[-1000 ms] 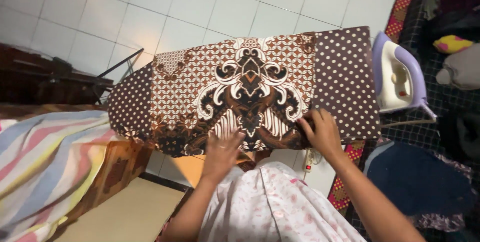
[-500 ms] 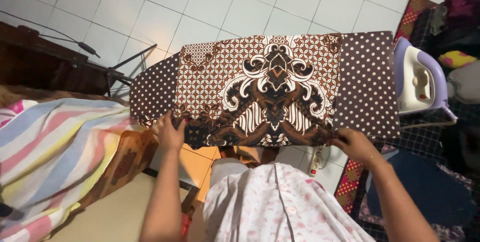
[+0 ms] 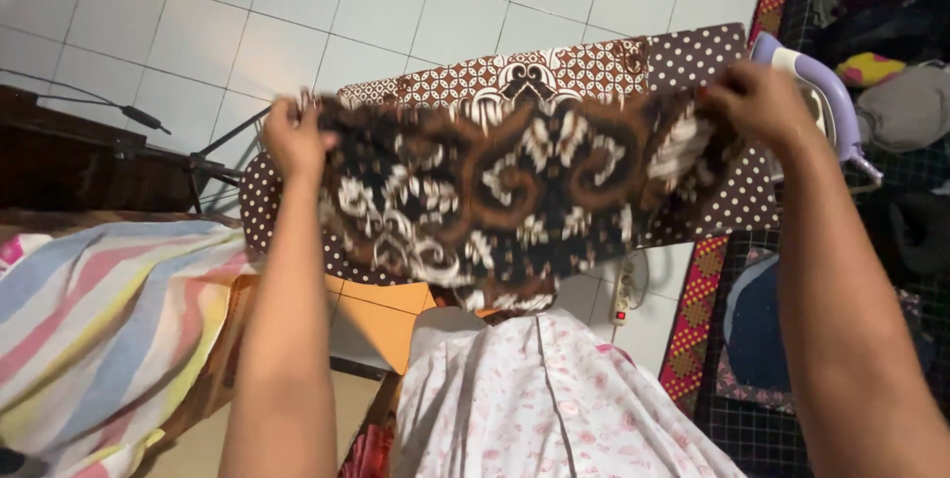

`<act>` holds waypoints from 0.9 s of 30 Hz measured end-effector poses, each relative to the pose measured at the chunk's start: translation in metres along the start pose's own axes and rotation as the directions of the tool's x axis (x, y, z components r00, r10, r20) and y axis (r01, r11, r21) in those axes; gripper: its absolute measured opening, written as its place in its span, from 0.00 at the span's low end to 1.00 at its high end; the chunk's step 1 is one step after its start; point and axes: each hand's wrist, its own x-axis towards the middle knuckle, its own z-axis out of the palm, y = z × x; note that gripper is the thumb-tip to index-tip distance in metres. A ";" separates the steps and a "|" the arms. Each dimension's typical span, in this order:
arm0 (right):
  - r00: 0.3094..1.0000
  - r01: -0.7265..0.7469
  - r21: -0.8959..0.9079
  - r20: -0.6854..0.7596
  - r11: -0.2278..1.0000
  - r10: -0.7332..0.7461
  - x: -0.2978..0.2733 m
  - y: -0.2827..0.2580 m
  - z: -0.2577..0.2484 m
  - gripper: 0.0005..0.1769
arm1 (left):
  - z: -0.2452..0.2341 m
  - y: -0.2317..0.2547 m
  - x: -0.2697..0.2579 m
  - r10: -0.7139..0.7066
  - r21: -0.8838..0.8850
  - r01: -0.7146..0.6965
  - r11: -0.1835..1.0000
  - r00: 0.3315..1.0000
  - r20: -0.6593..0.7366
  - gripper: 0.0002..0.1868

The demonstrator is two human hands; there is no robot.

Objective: The person irons a patterned dress laid out on an ironing board. They repeatedly smooth the fabric with their hands and move the iron across different sections, adjusting the garment as needed.

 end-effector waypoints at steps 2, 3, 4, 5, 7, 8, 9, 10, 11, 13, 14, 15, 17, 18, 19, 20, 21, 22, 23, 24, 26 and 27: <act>0.978 0.059 -0.138 -0.191 0.989 -0.085 0.021 -0.005 0.007 0.15 | 0.027 0.024 0.022 0.135 0.047 -0.132 0.990 0.989 -0.067 0.15; 0.924 0.134 -0.257 -0.316 0.957 -0.214 0.028 -0.007 0.013 0.16 | 0.036 0.029 0.023 0.312 0.220 -0.286 0.932 0.946 -0.090 0.17; 0.841 0.187 -0.381 -0.415 0.905 -0.348 0.031 -0.010 0.021 0.16 | 0.041 0.031 0.020 0.220 0.213 -0.208 0.955 0.975 -0.031 0.25; 0.870 0.167 -0.358 -0.385 0.919 -0.308 0.030 -0.013 0.030 0.16 | 0.050 0.032 0.013 0.126 0.210 -0.129 0.969 0.992 0.027 0.34; 0.919 0.124 -0.314 -0.320 0.941 -0.228 0.019 -0.024 0.050 0.14 | 0.056 0.023 -0.011 0.286 0.259 -0.326 0.909 0.941 0.178 0.40; 0.924 0.214 -0.249 -0.262 0.944 -0.279 0.006 -0.032 0.063 0.16 | 0.058 0.016 -0.026 0.510 0.275 -0.577 0.769 0.813 0.281 0.37; 0.921 0.298 -0.178 -0.206 0.938 -0.331 -0.013 -0.041 0.078 0.18 | 0.054 0.007 -0.041 0.386 0.394 -0.564 0.726 0.808 0.444 0.28; 0.918 0.393 -0.050 -0.035 0.918 -0.395 -0.033 -0.050 0.091 0.08 | 0.050 -0.004 -0.061 0.234 0.501 -0.565 0.656 0.783 0.576 0.20; 0.922 0.387 -0.102 0.071 0.916 -0.382 -0.044 -0.061 0.103 0.15 | 0.048 -0.013 -0.079 0.289 0.450 -0.642 0.620 0.721 0.630 0.21; 0.837 0.546 -0.061 0.030 0.835 -0.546 -0.075 -0.077 0.123 0.19 | 0.039 -0.025 -0.102 0.382 0.373 -0.735 0.566 0.635 0.672 0.23; 0.829 0.557 -0.084 0.010 0.826 -0.558 -0.086 -0.082 0.128 0.21 | 0.035 -0.029 -0.109 0.424 0.352 -0.757 0.550 0.616 0.663 0.24; 0.820 0.568 -0.106 -0.010 0.816 -0.572 -0.093 -0.086 0.134 0.23 | 0.030 -0.031 -0.114 0.466 0.332 -0.778 0.533 0.597 0.653 0.25; 0.823 0.556 -0.126 -0.056 0.822 -0.565 -0.105 -0.090 0.142 0.23 | 0.020 -0.028 -0.122 0.472 0.343 -0.763 0.547 0.620 0.627 0.23; 0.835 0.533 -0.124 -0.081 0.837 -0.543 -0.109 -0.093 0.147 0.21 | 0.016 -0.023 -0.125 0.475 0.348 -0.756 0.555 0.631 0.613 0.22; 0.848 0.508 -0.120 -0.107 0.853 -0.520 -0.111 -0.094 0.151 0.18 | 0.015 -0.016 -0.129 0.406 0.376 -0.721 0.582 0.659 0.633 0.22; 0.846 0.501 -0.170 -0.111 0.849 -0.521 -0.110 -0.095 0.152 0.17 | 0.017 -0.009 -0.135 0.335 0.406 -0.684 0.607 0.683 0.649 0.21; 0.845 0.491 -0.219 -0.115 0.843 -0.522 -0.111 -0.096 0.154 0.17 | 0.020 -0.002 -0.143 0.262 0.435 -0.647 0.627 0.701 0.664 0.21; 0.844 0.480 -0.267 -0.119 0.836 -0.523 -0.111 -0.099 0.156 0.16 | 0.022 0.004 -0.152 0.284 0.401 -0.641 0.654 0.700 0.655 0.23; 0.880 0.438 -0.215 -0.094 0.873 -0.465 -0.112 -0.102 0.156 0.17 | 0.025 0.008 -0.163 0.307 0.367 -0.636 0.679 0.700 0.645 0.26; 0.911 0.393 -0.163 -0.065 0.905 -0.407 -0.115 -0.106 0.157 0.18 | 0.028 0.010 -0.171 0.329 0.330 -0.630 0.703 0.700 0.634 0.28; 0.946 0.325 0.021 0.009 0.945 -0.325 -0.122 -0.118 0.163 0.15 | 0.036 0.007 -0.182 0.335 0.208 -0.552 0.807 0.719 0.609 0.27; 0.950 0.297 0.153 0.049 0.942 -0.308 -0.126 -0.125 0.167 0.12 | 0.041 0.003 -0.183 0.337 0.143 -0.509 0.849 0.729 0.596 0.27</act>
